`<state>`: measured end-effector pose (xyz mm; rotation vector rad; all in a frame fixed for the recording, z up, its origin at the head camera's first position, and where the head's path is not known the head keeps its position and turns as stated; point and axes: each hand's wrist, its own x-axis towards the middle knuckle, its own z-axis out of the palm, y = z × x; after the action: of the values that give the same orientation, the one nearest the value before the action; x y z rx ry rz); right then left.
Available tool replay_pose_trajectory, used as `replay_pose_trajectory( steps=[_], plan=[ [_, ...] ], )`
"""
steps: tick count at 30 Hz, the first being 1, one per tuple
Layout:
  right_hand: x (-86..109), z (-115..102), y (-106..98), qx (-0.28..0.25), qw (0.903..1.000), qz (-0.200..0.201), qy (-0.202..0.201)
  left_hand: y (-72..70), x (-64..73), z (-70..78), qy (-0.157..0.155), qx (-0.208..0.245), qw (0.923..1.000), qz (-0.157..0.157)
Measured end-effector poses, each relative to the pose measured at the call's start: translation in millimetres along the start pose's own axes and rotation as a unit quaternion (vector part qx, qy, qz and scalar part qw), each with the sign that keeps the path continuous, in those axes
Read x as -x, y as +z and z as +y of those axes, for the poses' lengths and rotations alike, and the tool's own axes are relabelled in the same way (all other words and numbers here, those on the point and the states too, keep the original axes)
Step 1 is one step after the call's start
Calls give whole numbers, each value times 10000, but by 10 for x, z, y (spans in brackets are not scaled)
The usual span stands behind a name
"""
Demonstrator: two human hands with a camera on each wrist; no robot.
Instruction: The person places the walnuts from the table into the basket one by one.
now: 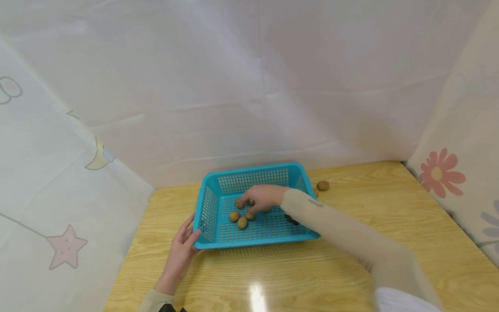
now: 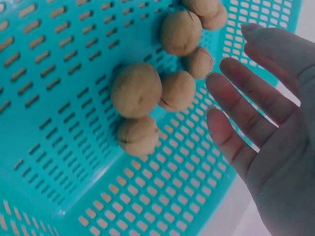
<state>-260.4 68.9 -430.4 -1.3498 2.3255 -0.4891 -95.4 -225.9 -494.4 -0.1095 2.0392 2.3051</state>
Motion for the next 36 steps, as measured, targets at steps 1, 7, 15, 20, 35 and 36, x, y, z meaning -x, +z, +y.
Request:
replay_pose_trajectory(
  steps=[1, 7, 15, 20, 35, 36],
  plan=[
    [26, 3, -23, -52, 10000, 54, 25, 0, 0, 0, 4, -2, 10000, 4],
    [172, 34, -145, -113, 9995, 245, 160, 0, 3, 4, -37, 16, 10000, 5],
    [472, -2, -356, 38, 9975, 684, 175, -6, 2, 8, -66, -2, 10000, 28],
    [660, 85, -423, 99, 9941, 1076, 108, 4, 8, 22, -57, 1, 10000, 10],
    [1262, 496, -420, -43, 9825, 1829, 359, -2, 13, 13, 20, -21, 10000, -40],
    [1308, 524, -413, -44, 9811, 1889, 408, -5, 14, 12, 18, -12, 10000, -43]
  ],
)
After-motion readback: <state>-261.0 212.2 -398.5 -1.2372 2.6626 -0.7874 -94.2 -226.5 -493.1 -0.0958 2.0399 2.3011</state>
